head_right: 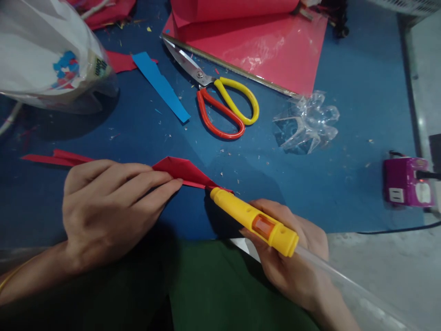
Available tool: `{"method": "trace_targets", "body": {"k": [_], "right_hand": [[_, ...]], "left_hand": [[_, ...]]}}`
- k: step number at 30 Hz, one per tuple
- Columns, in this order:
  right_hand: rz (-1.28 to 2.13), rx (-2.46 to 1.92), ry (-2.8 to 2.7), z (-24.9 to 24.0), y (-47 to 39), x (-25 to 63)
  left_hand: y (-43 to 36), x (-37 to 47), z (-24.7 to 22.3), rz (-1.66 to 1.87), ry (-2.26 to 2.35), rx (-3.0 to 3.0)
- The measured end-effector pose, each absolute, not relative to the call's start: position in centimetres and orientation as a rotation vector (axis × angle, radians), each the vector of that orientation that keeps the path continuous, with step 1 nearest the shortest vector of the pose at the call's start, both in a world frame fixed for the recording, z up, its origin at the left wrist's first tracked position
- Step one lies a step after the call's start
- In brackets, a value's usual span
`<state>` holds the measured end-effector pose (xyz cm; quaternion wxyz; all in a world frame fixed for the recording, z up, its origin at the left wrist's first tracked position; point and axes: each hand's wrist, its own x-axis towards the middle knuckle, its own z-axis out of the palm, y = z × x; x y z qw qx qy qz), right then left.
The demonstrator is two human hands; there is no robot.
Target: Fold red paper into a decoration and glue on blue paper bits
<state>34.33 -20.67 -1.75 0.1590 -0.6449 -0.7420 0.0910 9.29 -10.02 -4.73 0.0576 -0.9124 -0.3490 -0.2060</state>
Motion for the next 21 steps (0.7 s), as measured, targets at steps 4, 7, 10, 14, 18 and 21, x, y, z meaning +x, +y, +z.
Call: {"method": "trace_targets", "body": {"k": [4,7,10,14,18,21], "right_hand": [[0.265,-1.843,-2.13,-1.72,-20.78,34.48],[0.265,-1.822,-2.137,-1.78,-20.8,34.58],[0.255,-1.825,-2.143,-1.83,-20.82,34.67],[0.233,-1.847,-2.145,-1.82,-20.98,34.82],[0.228,-1.871,-2.123,-1.85,-21.25,34.97],[0.243,-1.907,-2.084,-1.93,-21.42,35.08]], "left_hand": [[-10.0,9.23,-4.73,-0.638,-1.063,-2.776],[-10.03,9.12,-4.86,-0.649,-1.059,-2.789],[-10.12,8.99,-5.0,-0.655,-1.094,-2.824],[-10.15,8.94,-4.89,-0.632,-1.078,-2.802],[-10.16,8.96,-4.75,-0.602,-1.078,-2.809],[-10.21,8.99,-4.84,-0.584,-1.096,-2.82]]}}
